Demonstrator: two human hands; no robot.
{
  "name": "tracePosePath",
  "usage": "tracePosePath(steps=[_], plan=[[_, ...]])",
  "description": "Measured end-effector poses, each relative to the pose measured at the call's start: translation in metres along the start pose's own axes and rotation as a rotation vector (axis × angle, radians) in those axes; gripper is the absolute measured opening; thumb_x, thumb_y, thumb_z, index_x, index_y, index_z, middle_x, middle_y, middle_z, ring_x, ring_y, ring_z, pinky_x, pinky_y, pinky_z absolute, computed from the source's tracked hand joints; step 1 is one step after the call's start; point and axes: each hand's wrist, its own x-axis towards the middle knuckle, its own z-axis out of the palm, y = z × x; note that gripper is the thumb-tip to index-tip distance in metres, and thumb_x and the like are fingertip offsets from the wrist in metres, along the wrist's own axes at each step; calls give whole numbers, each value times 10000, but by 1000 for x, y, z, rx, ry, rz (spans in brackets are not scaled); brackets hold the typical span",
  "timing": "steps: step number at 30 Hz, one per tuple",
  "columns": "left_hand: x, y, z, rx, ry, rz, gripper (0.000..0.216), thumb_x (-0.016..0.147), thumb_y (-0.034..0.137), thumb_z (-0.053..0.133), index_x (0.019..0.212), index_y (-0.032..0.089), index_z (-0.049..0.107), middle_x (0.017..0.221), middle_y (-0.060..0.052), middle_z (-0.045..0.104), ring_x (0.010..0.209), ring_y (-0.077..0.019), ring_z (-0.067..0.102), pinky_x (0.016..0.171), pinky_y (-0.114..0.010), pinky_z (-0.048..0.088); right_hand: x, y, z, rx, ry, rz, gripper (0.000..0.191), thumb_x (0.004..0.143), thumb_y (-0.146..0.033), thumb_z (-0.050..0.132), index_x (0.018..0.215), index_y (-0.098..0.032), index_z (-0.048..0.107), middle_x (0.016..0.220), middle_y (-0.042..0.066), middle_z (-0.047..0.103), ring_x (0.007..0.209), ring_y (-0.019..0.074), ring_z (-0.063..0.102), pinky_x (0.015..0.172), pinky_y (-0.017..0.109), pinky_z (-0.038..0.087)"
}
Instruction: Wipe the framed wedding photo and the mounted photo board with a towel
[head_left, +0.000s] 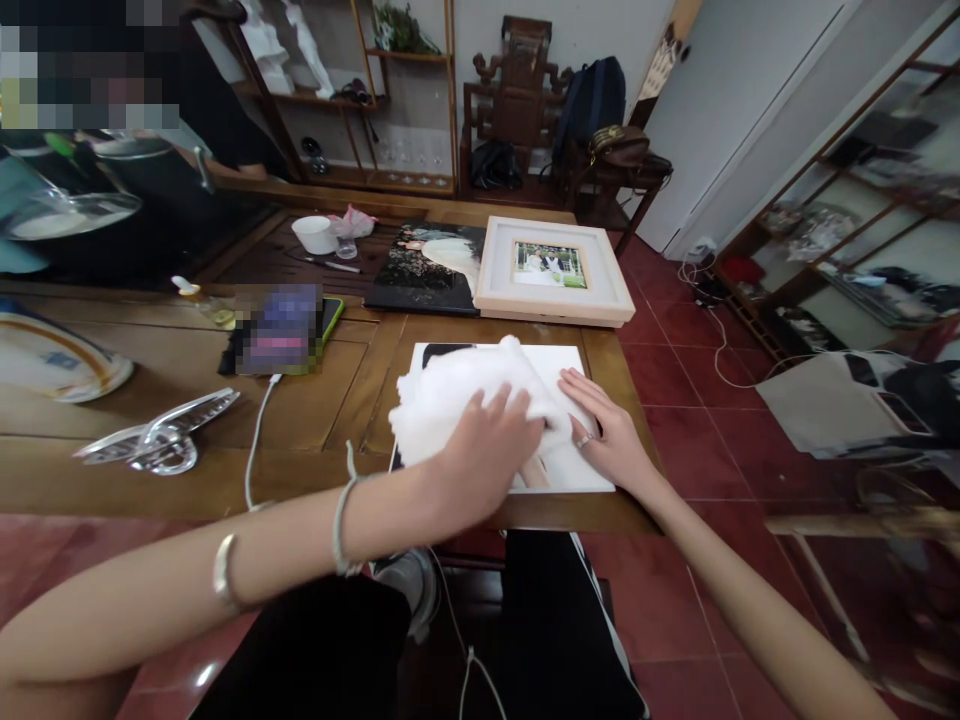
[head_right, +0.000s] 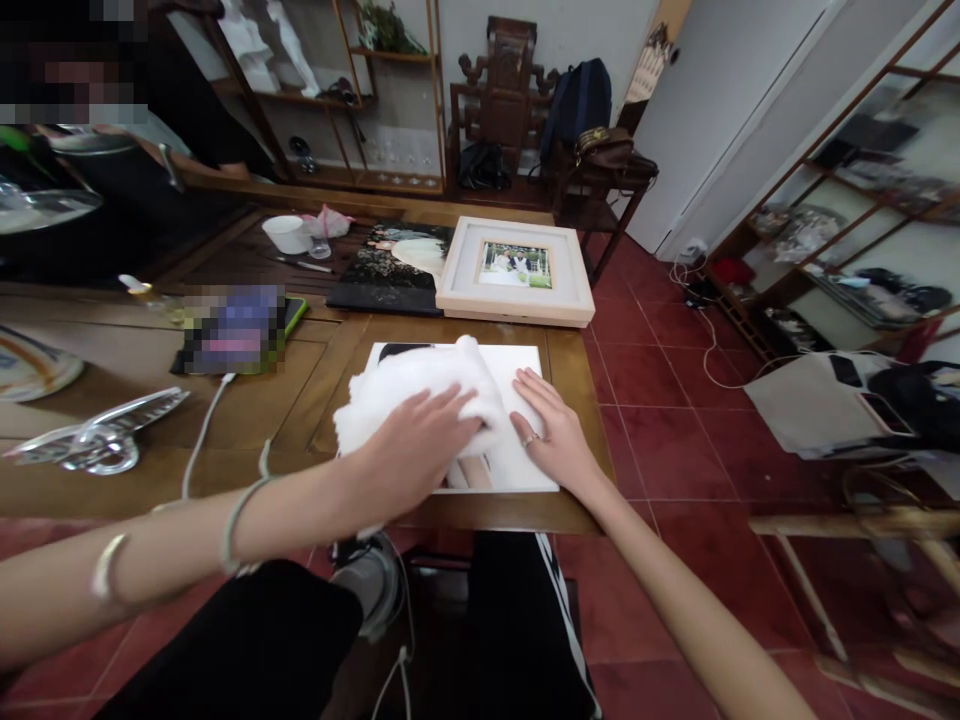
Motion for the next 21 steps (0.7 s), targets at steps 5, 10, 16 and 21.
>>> tracePosePath(steps=[5,10,16,21], plan=[[73,-33,4,-305,113,148,394,793,12,440,1149,111,574,1111,-121,646,974,-232,620,817,-339,490,0,0,-1,-23,9,-13,376,895,-299,545,1266,-258,593,1318,67,606,1275,270,519,1080,457,412],[102,-27,11,-385,115,196,328,816,21,408,1075,118,583,1074,-98,648,967,-211,591,849,-331,457,0,2,0,-35,15,-5,343,895,-302,543,1231,-267,606,1245,68,639,1209,269,564,1044,445,443],[79,-52,13,-324,66,94,357,801,10,408,1087,110,598,1063,-107,650,1012,-220,577,870,-324,449,-1,4,1,-27,12,10,411,902,-322,546,1305,-243,578,1398,88,549,1348,262,452,1127,495,361],[34,-94,13,-252,9,-21,363,712,-20,433,976,108,648,973,-125,677,941,-251,629,810,-333,479,-2,2,1,11,9,6,432,908,-311,549,1338,-271,550,1434,58,515,1375,246,418,1142,507,346]])
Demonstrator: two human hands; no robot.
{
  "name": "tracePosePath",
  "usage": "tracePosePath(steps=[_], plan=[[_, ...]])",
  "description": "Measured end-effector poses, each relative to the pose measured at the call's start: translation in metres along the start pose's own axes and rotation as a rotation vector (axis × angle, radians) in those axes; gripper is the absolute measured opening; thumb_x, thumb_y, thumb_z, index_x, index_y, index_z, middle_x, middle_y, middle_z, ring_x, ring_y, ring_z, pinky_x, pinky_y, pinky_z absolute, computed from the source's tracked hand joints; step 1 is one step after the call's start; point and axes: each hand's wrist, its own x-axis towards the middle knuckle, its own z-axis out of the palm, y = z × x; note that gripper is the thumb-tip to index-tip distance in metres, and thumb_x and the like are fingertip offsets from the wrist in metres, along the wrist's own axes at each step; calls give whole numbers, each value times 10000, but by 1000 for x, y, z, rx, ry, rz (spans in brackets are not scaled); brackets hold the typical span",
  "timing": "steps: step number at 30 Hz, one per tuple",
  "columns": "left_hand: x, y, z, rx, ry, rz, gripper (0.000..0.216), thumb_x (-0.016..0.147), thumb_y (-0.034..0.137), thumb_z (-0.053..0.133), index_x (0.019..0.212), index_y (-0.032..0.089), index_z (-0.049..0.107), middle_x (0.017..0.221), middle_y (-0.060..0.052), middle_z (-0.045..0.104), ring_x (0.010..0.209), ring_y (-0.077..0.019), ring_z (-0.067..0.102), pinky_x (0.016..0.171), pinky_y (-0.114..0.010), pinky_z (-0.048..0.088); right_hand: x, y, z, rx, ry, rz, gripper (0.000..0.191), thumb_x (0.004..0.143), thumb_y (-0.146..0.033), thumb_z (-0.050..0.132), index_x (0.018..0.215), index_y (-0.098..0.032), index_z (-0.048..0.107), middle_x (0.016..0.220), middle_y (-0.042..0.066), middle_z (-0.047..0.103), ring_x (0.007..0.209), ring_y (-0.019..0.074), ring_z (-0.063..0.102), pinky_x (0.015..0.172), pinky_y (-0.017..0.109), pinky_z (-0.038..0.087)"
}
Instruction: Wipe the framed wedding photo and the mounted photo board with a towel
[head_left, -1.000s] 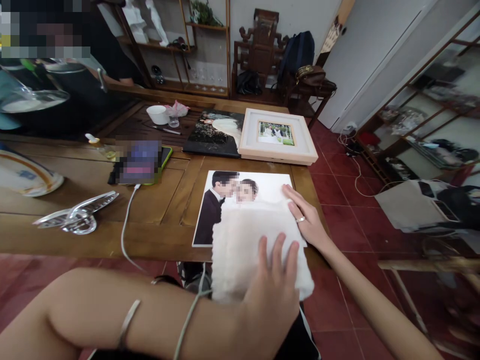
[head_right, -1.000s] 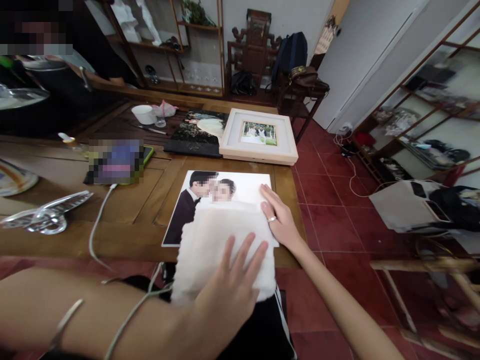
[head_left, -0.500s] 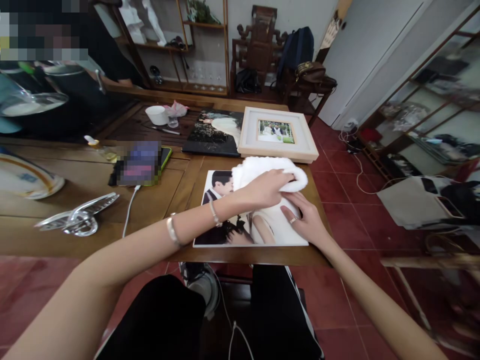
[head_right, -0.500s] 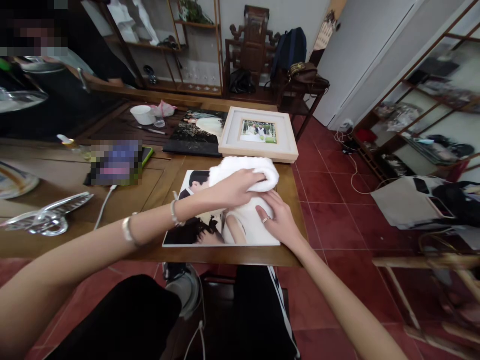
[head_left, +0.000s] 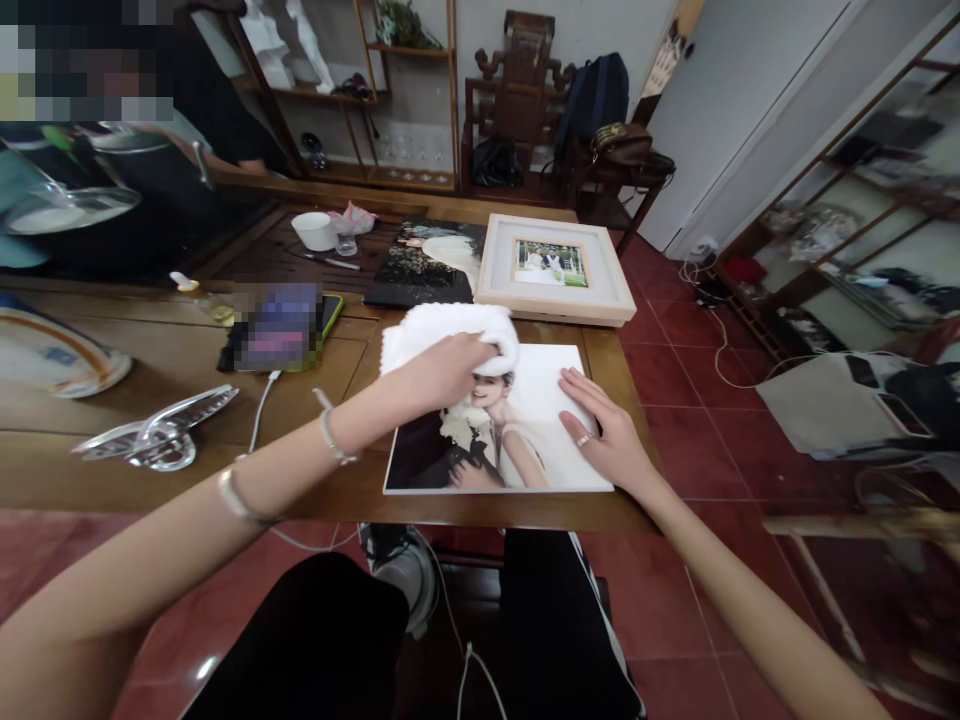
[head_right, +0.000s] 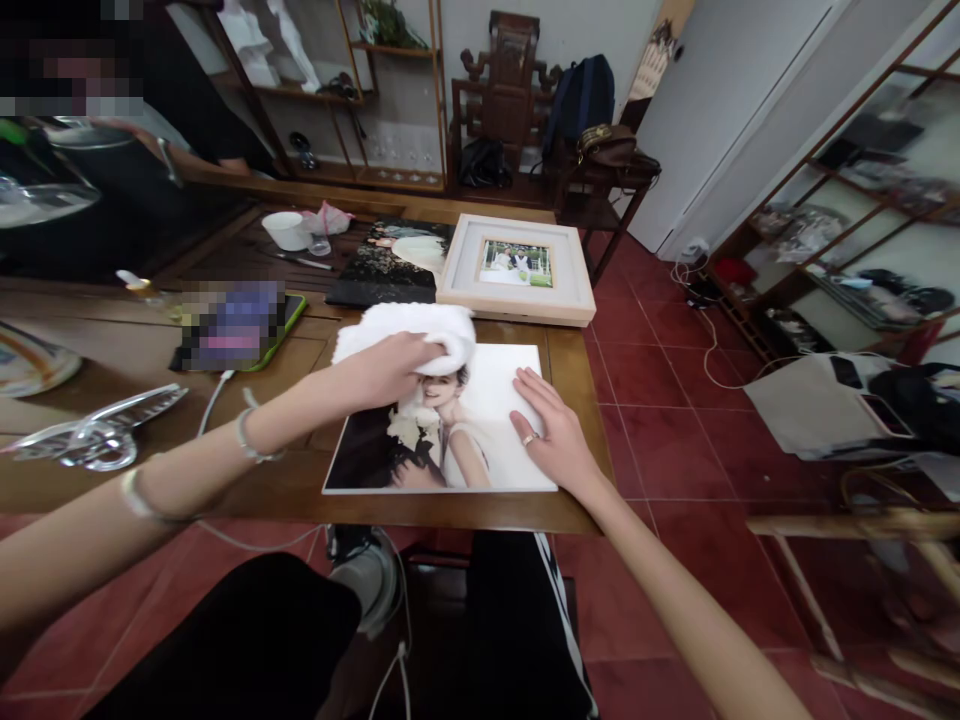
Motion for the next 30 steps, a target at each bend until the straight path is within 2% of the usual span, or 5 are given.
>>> tracePosePath(steps=[4,8,15,21,30], plan=[[-30,-26,-2,84,-7,-155,415,685,-54,392,951,127,655,1025,-118,696,1005,-263,646,846,-344,506,0,-1,1,-4,11,-7,431,906,-291,555,1336,-263,553,1433,50,516,1370,233,426,1152,490,344],[-41,-27,2,94,-28,-117,546,643,-97,352,1050,116,648,1424,-142,495,1344,-287,427,1046,-438,419,0,0,1,-5,19,-13,414,907,-283,550,1319,-263,571,1404,51,547,1342,235,464,1136,488,372],[-100,45,17,98,-159,-72,516,630,-30,556,1099,153,672,1540,-156,309,1423,-363,248,1094,-509,352,0,1,1,-5,13,-14,408,911,-293,540,1317,-277,573,1392,42,559,1339,241,468,1128,497,383],[-155,88,46,49,-49,28,221,768,82,577,787,245,725,1532,3,349,1402,-280,338,1114,-430,356,0,1,2,-6,14,-15,405,908,-272,543,1311,-262,579,1392,50,558,1339,231,468,1133,477,383],[-62,-3,10,63,-83,-28,627,618,-118,371,1128,123,646,1563,-123,262,1454,-284,175,1157,-489,261,0,-1,1,-8,7,-22,403,905,-269,549,1307,-246,582,1386,61,564,1339,228,468,1132,476,383]])
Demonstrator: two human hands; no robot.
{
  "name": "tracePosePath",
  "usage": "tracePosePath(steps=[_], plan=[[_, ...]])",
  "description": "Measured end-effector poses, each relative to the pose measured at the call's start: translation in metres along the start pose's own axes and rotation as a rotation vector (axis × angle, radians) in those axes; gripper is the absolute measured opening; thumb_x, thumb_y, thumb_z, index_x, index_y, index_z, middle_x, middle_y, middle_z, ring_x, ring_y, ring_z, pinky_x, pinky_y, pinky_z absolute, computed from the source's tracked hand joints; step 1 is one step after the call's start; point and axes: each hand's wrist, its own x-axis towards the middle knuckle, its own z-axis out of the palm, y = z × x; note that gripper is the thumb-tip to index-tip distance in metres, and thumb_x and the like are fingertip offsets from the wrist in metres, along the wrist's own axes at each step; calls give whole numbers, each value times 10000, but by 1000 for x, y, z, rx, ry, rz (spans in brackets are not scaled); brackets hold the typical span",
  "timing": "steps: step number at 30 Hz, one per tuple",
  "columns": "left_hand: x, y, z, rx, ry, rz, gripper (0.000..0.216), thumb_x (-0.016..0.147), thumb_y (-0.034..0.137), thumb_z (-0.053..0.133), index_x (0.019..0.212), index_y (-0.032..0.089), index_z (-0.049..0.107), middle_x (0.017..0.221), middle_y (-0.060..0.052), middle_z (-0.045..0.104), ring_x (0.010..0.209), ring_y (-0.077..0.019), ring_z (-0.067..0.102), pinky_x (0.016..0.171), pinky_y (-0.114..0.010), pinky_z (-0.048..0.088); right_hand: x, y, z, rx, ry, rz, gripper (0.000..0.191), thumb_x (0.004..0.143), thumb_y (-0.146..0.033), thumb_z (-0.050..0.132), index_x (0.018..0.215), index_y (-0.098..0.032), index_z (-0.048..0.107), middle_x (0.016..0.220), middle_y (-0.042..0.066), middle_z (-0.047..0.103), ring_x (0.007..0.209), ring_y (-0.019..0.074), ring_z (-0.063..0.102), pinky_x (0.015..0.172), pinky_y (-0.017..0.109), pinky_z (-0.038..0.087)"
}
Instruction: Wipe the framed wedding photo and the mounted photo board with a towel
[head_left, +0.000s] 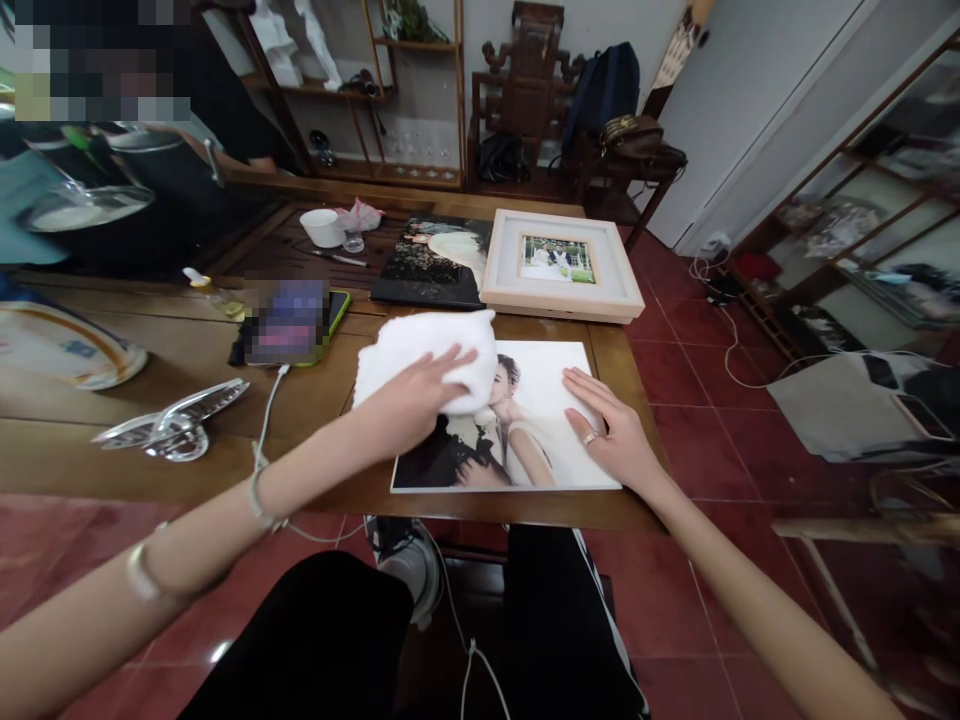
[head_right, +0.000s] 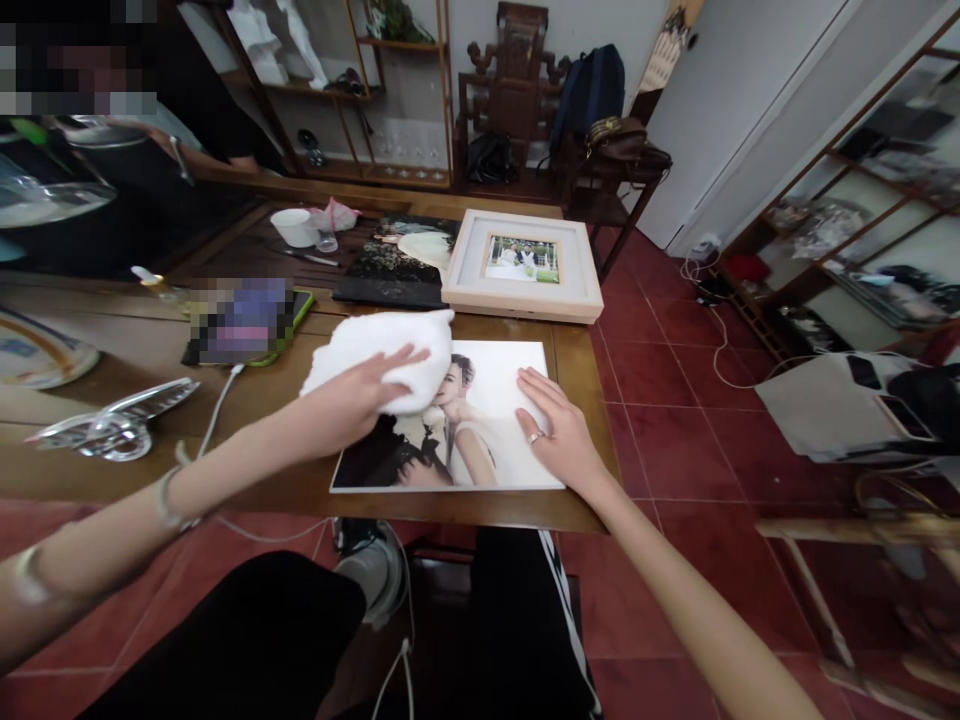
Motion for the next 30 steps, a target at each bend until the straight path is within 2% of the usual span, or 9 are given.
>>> tracePosePath(steps=[3,5,11,13,16,19,22,27,30], plan=[[20,-17,1,46,37,-41,588,647,-116,364,1135,85,624,1546,-173,285,1442,-309,207,1142,-500,280,0,-1,0,-4,4,9,401,904,-267,549,1303,-242,586,1383,62,567,1337,226,471,1132,471,386],[14,-11,3,73,21,-70,580,647,-119,369,1125,80,629,1538,-194,295,1434,-333,215,1129,-505,297,0,-2,0,-4,11,9,397,904,-259,547,1298,-228,591,1380,72,568,1335,225,473,1133,467,385],[-66,67,16,74,-53,-154,433,665,-7,582,1053,149,697,1525,-178,333,1395,-389,305,1061,-497,410,0,-1,2,-10,21,2,395,903,-255,546,1293,-213,596,1379,81,569,1332,234,477,1133,471,384],[-88,88,20,37,-43,-116,227,741,52,602,861,194,732,1512,-114,380,1376,-356,363,1060,-457,423,0,0,2,-8,19,-2,396,904,-256,546,1296,-222,593,1383,77,566,1334,235,475,1132,473,384],[-99,101,19,-14,-42,-15,204,789,71,588,792,221,726,1524,-43,369,1380,-300,374,1098,-401,384,0,2,3,-6,18,-5,395,905,-252,546,1297,-228,591,1383,74,566,1334,234,474,1130,475,386],[-82,92,12,-61,-74,8,334,706,29,606,961,209,725,1557,-77,291,1412,-317,301,1120,-428,353,-1,2,3,-6,20,-12,397,904,-243,549,1297,-205,591,1383,87,564,1334,228,474,1136,461,381],[-46,65,6,-45,-50,-32,514,664,-34,530,1104,185,683,1563,-119,264,1431,-324,240,1129,-478,327,-1,3,2,-7,16,-20,402,901,-235,554,1299,-191,588,1383,94,563,1337,223,470,1141,449,376],[16,1,4,96,37,-77,558,678,-92,403,1144,108,635,1547,-163,293,1436,-330,219,1133,-509,298,0,1,1,-7,10,-14,402,900,-241,554,1300,-212,586,1381,87,566,1335,223,473,1131,467,386],[26,-12,4,110,41,-51,557,683,-100,396,1148,106,624,1546,-165,295,1440,-334,205,1126,-516,301,0,0,1,-6,15,-10,397,903,-243,548,1298,-223,587,1379,81,568,1334,221,475,1129,471,389]])
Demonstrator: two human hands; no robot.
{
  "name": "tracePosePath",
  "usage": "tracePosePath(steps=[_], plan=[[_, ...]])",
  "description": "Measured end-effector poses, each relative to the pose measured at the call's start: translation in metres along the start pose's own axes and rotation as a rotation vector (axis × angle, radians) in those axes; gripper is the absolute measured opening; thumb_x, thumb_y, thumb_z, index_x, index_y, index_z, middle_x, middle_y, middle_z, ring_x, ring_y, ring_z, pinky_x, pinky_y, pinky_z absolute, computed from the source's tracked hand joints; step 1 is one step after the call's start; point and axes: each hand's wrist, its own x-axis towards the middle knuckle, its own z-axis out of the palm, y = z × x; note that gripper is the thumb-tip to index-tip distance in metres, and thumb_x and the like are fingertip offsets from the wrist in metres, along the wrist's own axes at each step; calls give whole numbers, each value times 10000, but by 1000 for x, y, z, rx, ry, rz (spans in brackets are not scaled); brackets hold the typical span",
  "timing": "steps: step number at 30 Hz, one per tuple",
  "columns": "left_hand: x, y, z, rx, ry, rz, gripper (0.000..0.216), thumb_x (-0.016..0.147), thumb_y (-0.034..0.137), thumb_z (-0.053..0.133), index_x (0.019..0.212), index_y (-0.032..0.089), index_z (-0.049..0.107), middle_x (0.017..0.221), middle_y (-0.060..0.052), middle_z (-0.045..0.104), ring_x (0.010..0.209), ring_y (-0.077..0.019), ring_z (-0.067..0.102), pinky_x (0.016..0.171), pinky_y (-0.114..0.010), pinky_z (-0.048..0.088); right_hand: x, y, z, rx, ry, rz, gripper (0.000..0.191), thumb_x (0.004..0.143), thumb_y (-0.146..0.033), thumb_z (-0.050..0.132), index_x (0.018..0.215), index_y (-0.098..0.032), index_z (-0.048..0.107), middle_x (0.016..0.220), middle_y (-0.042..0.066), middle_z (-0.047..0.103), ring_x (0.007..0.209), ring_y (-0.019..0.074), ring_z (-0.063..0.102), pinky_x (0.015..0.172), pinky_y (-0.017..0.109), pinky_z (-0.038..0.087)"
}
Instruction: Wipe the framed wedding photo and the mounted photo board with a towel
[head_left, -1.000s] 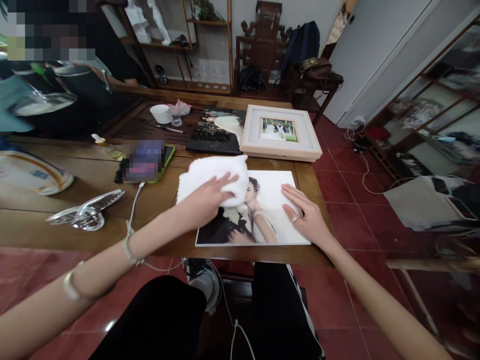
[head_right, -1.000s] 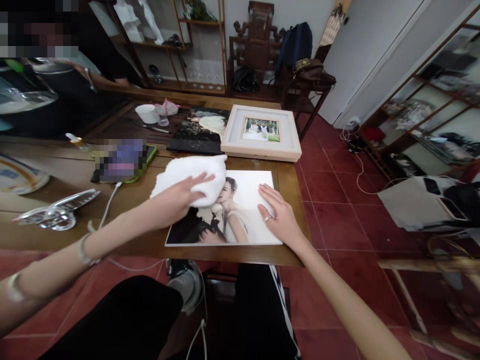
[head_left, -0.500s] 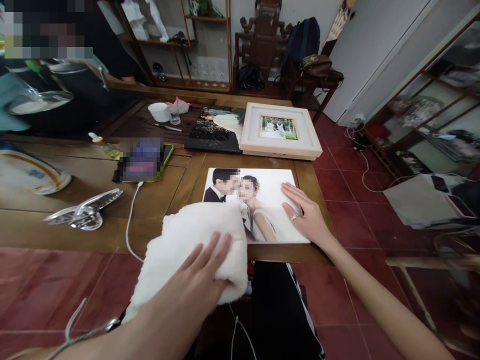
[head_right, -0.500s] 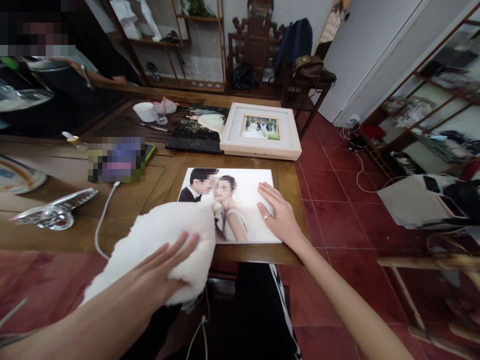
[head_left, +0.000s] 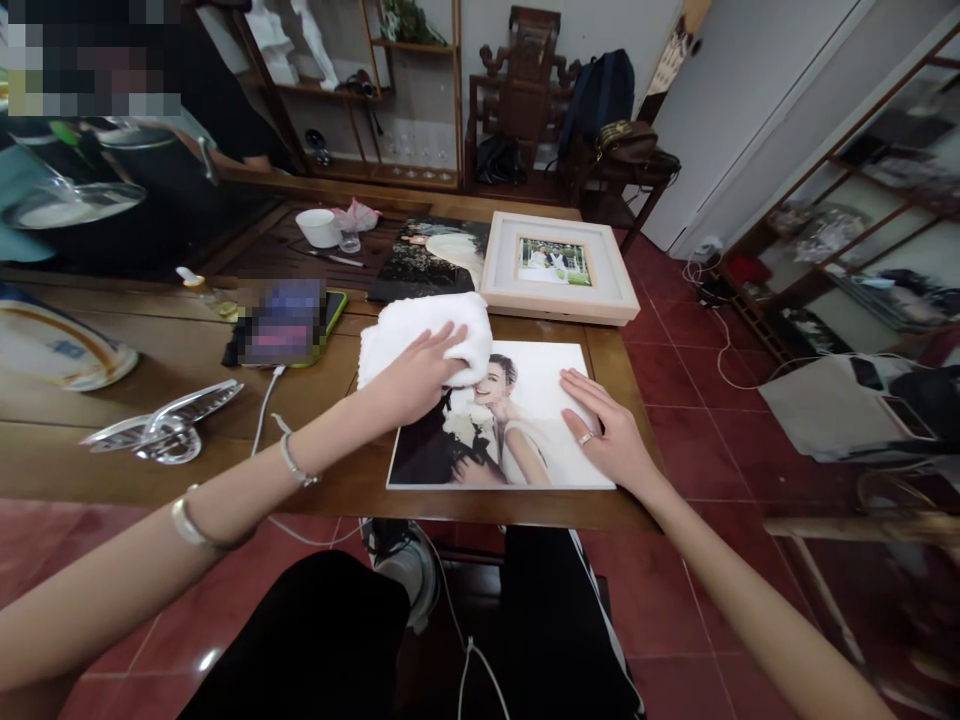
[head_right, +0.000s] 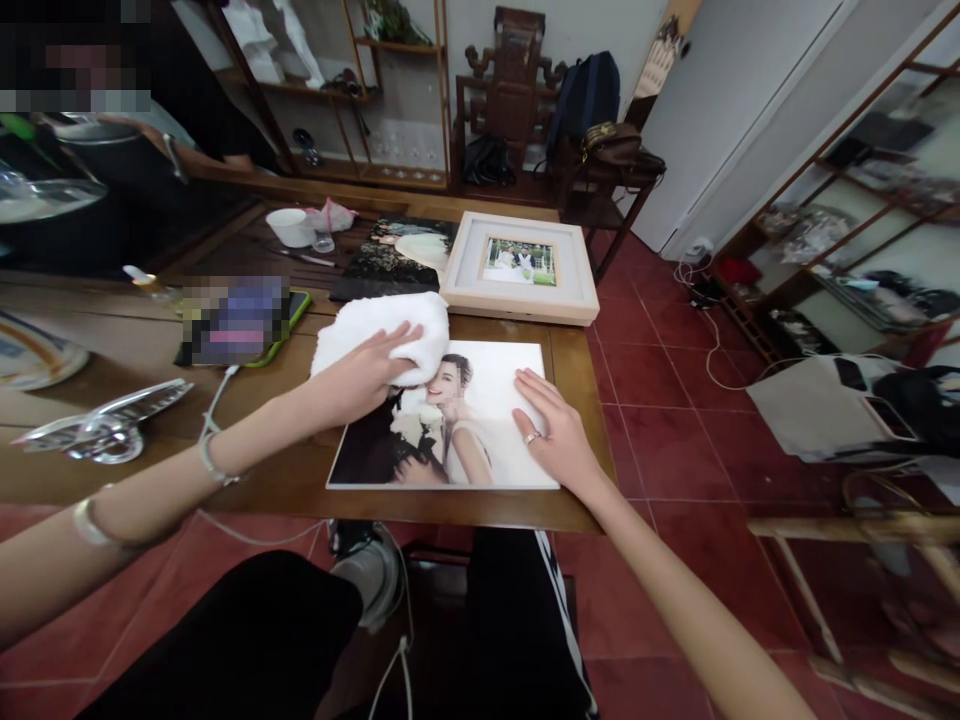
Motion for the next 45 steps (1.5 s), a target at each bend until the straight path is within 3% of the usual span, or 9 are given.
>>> tracePosePath(steps=[11,16,21,24,28,33,36,39,45], plan=[[-89,129,-4,-88,-60,160,263,759,151,663,1009,204,729,1532,-133,340,1402,-391,286,1090,-535,353,0,0,0,-18,-11,16,401,906,-252,539,1304,-217,584,1388,79,560,1344,224,462,1138,464,375],[-57,107,-18,-121,-139,175,443,679,108,718,1117,164,677,1533,-183,314,1405,-404,261,1099,-524,345,0,0,-1,-23,-18,16,400,906,-250,538,1303,-223,582,1392,75,557,1345,220,460,1140,470,371],[10,53,-16,-56,-104,71,433,797,16,542,1209,126,613,1540,-189,297,1424,-376,233,1112,-513,314,0,-1,-2,-15,-21,11,397,908,-256,542,1298,-200,586,1386,92,561,1341,220,466,1140,459,372],[36,38,-11,-31,-52,46,347,870,99,522,1202,124,619,1532,-183,317,1419,-386,245,1107,-532,310,0,-1,-2,-15,-16,7,395,907,-258,543,1293,-195,591,1384,95,563,1340,221,467,1140,454,371],[23,65,-10,66,-44,71,363,864,96,532,1214,109,627,1508,-215,345,1400,-406,281,1083,-545,345,0,-1,-2,-13,-24,16,399,909,-271,544,1302,-222,584,1389,77,561,1347,223,458,1140,465,370],[-47,137,-9,151,40,202,319,911,209,531,1189,159,679,1469,-195,416,1343,-418,385,1022,-576,420,0,-2,-2,-9,-23,28,401,913,-293,535,1311,-263,578,1394,55,558,1347,236,459,1134,487,372],[-71,156,-12,91,61,280,261,918,285,543,1088,230,734,1438,-150,474,1305,-395,453,996,-554,453,1,-1,-2,-4,-34,17,405,918,-300,520,1318,-266,571,1400,54,552,1351,236,453,1130,492,373],[-61,147,-17,42,-13,271,279,882,247,576,1125,221,711,1471,-153,430,1340,-393,405,1030,-542,420,1,-1,-2,-3,-34,20,403,918,-303,519,1313,-249,578,1399,66,552,1351,236,453,1135,482,368],[21,88,-17,-5,-68,137,434,839,47,487,1250,116,607,1527,-205,312,1414,-396,249,1092,-544,327,0,-1,-3,9,-44,18,408,921,-309,527,1317,-223,575,1402,85,547,1357,235,444,1142,476,359]])
